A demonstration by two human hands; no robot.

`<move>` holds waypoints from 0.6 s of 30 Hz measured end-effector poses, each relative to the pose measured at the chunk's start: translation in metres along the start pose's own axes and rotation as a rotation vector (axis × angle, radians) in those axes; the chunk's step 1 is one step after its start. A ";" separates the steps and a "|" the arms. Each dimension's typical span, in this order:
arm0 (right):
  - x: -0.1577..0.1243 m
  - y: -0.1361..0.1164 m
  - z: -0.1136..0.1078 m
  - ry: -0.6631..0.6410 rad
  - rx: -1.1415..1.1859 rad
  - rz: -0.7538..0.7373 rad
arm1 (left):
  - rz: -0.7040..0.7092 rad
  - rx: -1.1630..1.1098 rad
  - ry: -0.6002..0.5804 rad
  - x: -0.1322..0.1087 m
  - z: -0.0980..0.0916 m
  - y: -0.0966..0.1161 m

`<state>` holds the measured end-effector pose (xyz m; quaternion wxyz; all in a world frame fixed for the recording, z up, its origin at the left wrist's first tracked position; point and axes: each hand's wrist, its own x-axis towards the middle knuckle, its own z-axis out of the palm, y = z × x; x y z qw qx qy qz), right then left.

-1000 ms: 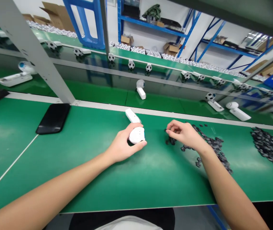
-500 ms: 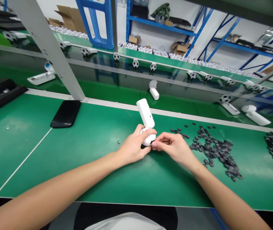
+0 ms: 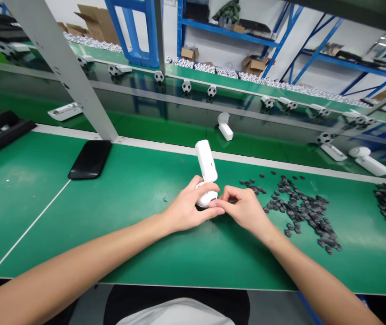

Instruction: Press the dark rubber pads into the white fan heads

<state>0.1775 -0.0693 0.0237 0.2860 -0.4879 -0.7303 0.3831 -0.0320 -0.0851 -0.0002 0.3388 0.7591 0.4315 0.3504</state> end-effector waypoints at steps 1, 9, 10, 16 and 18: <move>0.000 0.001 0.001 -0.009 -0.013 -0.018 | 0.004 0.005 -0.002 0.000 0.000 -0.001; 0.006 0.006 -0.001 -0.113 -0.036 -0.253 | 0.040 -0.088 0.016 0.005 -0.004 -0.003; 0.008 0.007 -0.007 -0.153 -0.028 -0.274 | 0.034 -0.127 0.042 0.005 -0.005 -0.002; 0.022 0.040 -0.075 0.049 -0.494 -0.136 | -0.112 -0.359 0.070 0.002 -0.016 -0.002; 0.026 0.054 -0.090 0.062 -0.623 -0.105 | -0.143 -0.403 0.065 0.002 -0.019 -0.003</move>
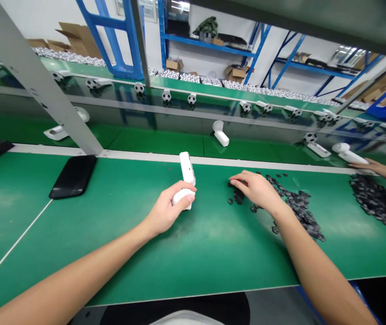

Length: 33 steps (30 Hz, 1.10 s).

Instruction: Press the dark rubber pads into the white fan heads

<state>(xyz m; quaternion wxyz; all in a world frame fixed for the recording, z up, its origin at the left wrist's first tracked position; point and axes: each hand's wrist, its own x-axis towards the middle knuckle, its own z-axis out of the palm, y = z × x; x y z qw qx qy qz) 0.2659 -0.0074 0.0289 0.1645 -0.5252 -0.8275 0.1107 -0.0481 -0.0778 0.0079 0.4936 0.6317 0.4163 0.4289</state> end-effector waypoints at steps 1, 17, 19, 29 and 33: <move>0.001 0.007 0.000 -0.015 -0.031 0.002 | -0.011 -0.015 0.001 0.001 -0.001 0.000; -0.002 -0.023 0.015 0.043 0.633 0.269 | 0.101 0.112 0.024 0.003 -0.002 0.000; -0.006 -0.042 0.018 -0.039 0.847 0.276 | 0.099 0.138 0.041 0.003 0.000 0.000; -0.020 -0.092 0.041 -0.197 1.199 0.133 | 0.100 0.346 0.013 -0.006 0.012 0.002; -0.021 -0.093 0.037 -0.271 1.199 0.134 | 0.101 0.332 -0.021 -0.007 0.016 0.003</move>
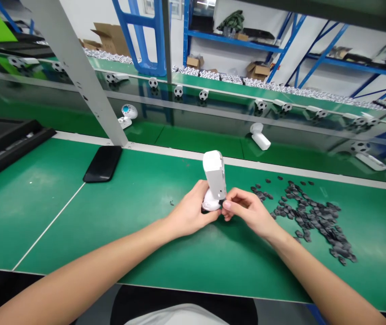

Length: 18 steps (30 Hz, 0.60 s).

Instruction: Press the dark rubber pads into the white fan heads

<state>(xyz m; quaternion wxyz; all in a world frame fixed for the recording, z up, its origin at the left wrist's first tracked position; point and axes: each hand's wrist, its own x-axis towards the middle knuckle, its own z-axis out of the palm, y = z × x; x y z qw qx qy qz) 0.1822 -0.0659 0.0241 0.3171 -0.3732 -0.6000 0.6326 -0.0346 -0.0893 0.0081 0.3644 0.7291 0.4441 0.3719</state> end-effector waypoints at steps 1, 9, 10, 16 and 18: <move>0.000 0.000 0.000 -0.005 -0.017 0.018 | -0.005 0.013 -0.008 0.000 0.001 -0.001; 0.005 0.012 0.003 0.074 -0.077 0.164 | 0.011 0.107 -0.053 -0.001 0.002 -0.010; 0.005 0.014 0.002 0.068 -0.077 0.174 | 0.020 0.118 -0.062 -0.001 0.002 -0.011; 0.007 0.022 -0.001 0.091 -0.094 0.179 | 0.029 0.202 -0.091 0.001 0.004 -0.009; 0.007 0.023 0.000 0.080 -0.090 0.160 | 0.025 0.190 -0.069 0.002 0.004 -0.008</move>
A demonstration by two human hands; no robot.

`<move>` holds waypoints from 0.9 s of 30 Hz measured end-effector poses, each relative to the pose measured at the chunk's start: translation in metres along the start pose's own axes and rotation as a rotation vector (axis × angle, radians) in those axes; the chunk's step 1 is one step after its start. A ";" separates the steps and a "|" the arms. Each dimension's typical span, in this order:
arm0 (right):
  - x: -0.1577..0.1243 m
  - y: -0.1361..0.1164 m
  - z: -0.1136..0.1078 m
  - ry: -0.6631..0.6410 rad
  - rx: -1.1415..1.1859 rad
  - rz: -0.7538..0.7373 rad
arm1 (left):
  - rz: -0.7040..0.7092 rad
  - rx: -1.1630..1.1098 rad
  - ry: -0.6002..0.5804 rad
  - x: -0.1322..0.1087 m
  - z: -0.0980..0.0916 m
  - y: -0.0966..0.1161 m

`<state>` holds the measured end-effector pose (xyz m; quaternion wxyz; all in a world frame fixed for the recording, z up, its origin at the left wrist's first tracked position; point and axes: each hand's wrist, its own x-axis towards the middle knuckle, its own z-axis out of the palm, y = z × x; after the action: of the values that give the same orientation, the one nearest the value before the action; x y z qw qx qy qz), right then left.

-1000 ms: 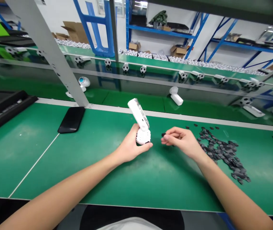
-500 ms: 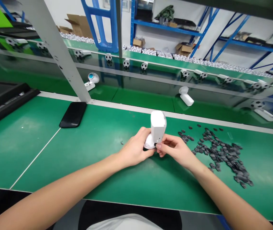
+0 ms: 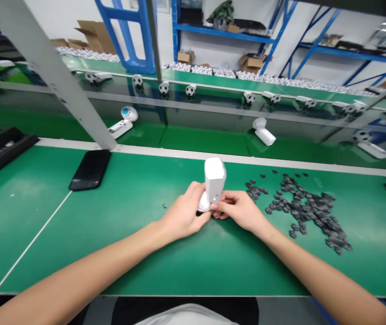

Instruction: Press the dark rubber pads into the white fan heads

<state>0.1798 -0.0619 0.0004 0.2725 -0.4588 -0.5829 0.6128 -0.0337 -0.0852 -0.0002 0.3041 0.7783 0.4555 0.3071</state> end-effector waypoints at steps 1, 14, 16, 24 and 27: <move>0.000 -0.001 0.001 -0.008 -0.006 -0.018 | 0.006 -0.013 0.004 0.001 -0.001 0.000; -0.006 -0.030 -0.105 0.298 -0.938 -0.280 | -0.247 -0.595 0.061 0.005 0.002 -0.008; -0.005 -0.025 -0.125 0.313 -1.036 -0.236 | -0.260 -0.636 0.103 0.006 -0.001 -0.010; 0.003 -0.012 -0.124 0.313 -1.135 -0.198 | -0.359 -0.957 0.119 0.009 -0.015 -0.013; 0.005 -0.009 -0.122 0.311 -1.171 -0.205 | -0.362 -0.976 0.120 0.012 -0.017 -0.012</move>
<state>0.2831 0.0009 0.0205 0.1146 -0.5578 -0.8174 0.0876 -0.0483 -0.0662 0.0041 0.6530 0.4359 0.4034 0.4700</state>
